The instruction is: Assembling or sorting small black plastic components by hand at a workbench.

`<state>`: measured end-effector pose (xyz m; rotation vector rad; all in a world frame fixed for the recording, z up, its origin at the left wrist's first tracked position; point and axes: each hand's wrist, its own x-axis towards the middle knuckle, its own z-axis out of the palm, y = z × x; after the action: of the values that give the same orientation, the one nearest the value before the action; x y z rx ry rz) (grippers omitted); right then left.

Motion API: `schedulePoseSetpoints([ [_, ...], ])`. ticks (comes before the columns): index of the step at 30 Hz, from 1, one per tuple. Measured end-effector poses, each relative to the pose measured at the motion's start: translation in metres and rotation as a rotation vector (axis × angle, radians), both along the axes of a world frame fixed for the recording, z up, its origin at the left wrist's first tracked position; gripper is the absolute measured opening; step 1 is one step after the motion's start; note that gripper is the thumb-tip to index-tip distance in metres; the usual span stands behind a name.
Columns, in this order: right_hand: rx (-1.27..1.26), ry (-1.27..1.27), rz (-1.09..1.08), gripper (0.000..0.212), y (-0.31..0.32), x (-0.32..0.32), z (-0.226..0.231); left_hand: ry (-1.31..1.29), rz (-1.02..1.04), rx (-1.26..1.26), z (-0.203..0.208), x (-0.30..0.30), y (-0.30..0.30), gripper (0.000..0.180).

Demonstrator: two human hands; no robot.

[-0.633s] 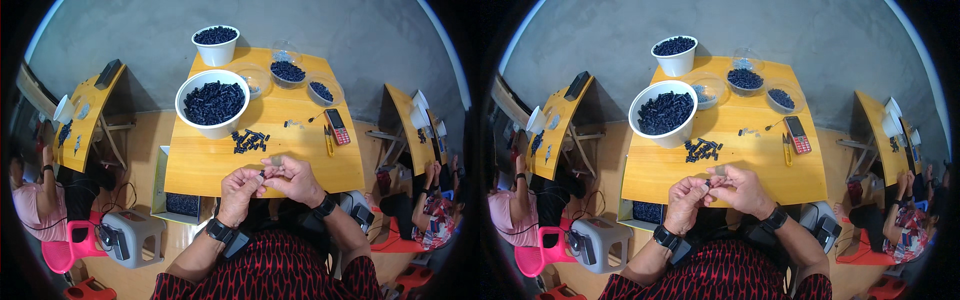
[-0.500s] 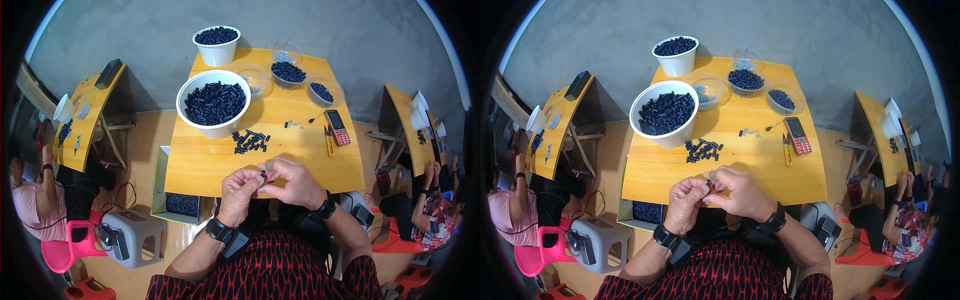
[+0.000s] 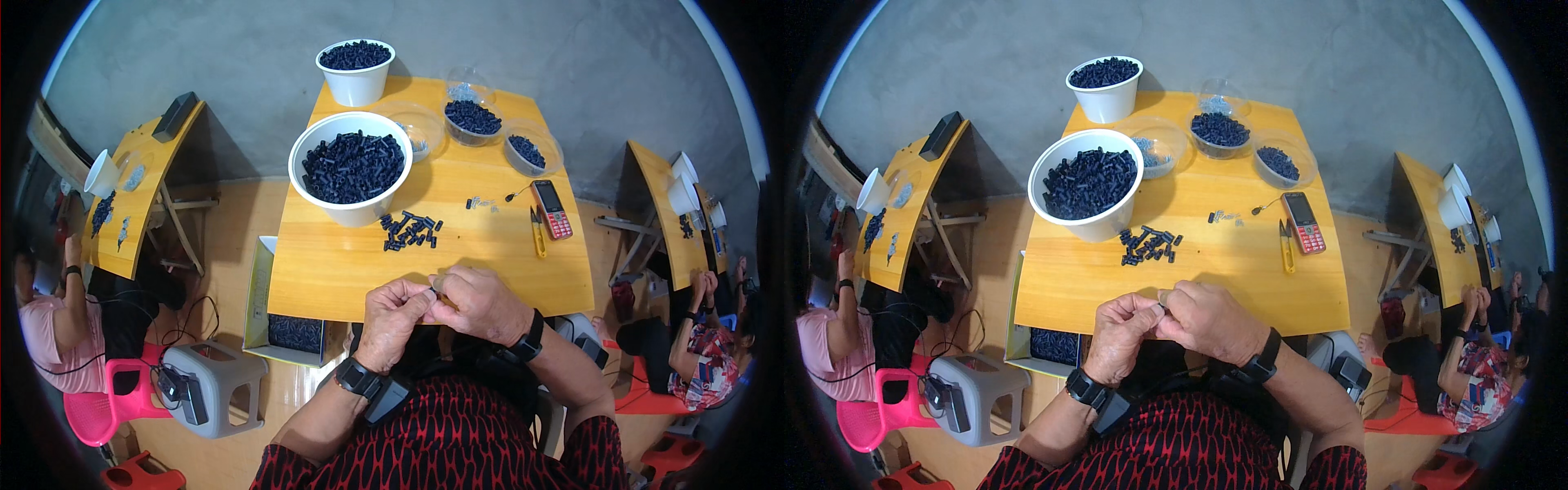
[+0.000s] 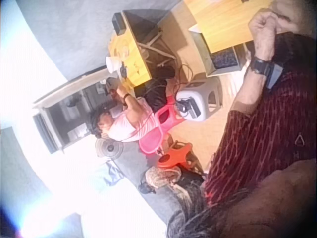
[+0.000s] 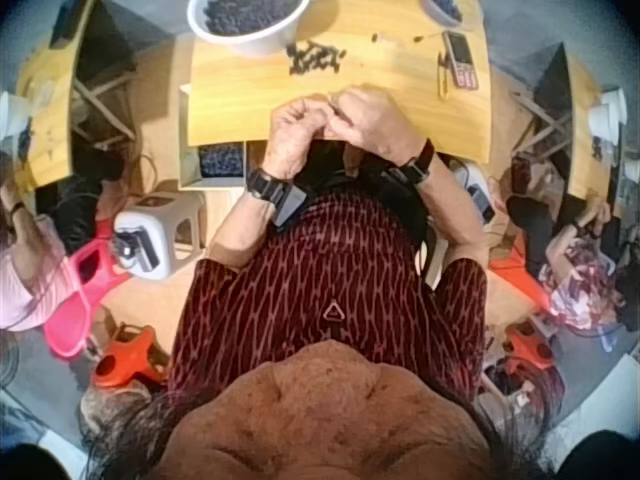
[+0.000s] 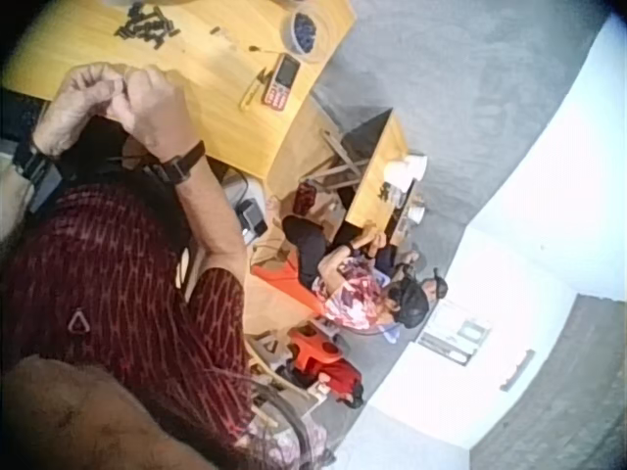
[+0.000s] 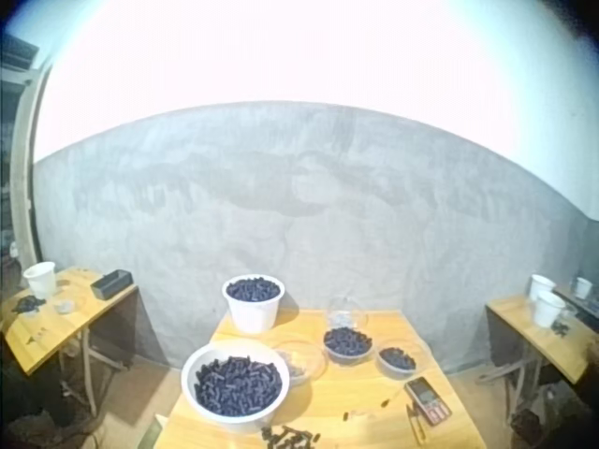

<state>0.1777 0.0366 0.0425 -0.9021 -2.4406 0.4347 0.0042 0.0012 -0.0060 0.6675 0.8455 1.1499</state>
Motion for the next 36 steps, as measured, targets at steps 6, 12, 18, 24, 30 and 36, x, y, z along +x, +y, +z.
schedulePoseSetpoints([
  [6,-0.015,-0.073,0.048,0.021,0.000,0.000,0.002,0.085,0.053,0.059,-0.002,0.003,-0.004,0.005],
  [12,0.004,-0.048,0.054,0.020,-0.002,0.001,0.001,0.134,0.055,0.096,0.001,0.005,-0.003,0.003],
  [18,-0.357,0.244,0.021,0.015,0.008,0.007,-0.001,0.090,0.101,0.039,0.006,-0.002,0.000,0.003],
  [24,-0.329,0.361,-0.360,0.023,0.049,0.008,-0.020,0.235,0.722,0.307,0.021,-0.041,0.021,0.005],
  [30,-0.183,0.060,-0.310,0.019,0.060,-0.003,-0.017,0.385,1.161,0.299,0.008,-0.123,0.022,0.009],
  [36,-0.215,0.040,-0.333,0.015,0.059,-0.006,-0.010,0.390,1.010,-0.026,-0.061,-0.201,-0.013,0.012],
])
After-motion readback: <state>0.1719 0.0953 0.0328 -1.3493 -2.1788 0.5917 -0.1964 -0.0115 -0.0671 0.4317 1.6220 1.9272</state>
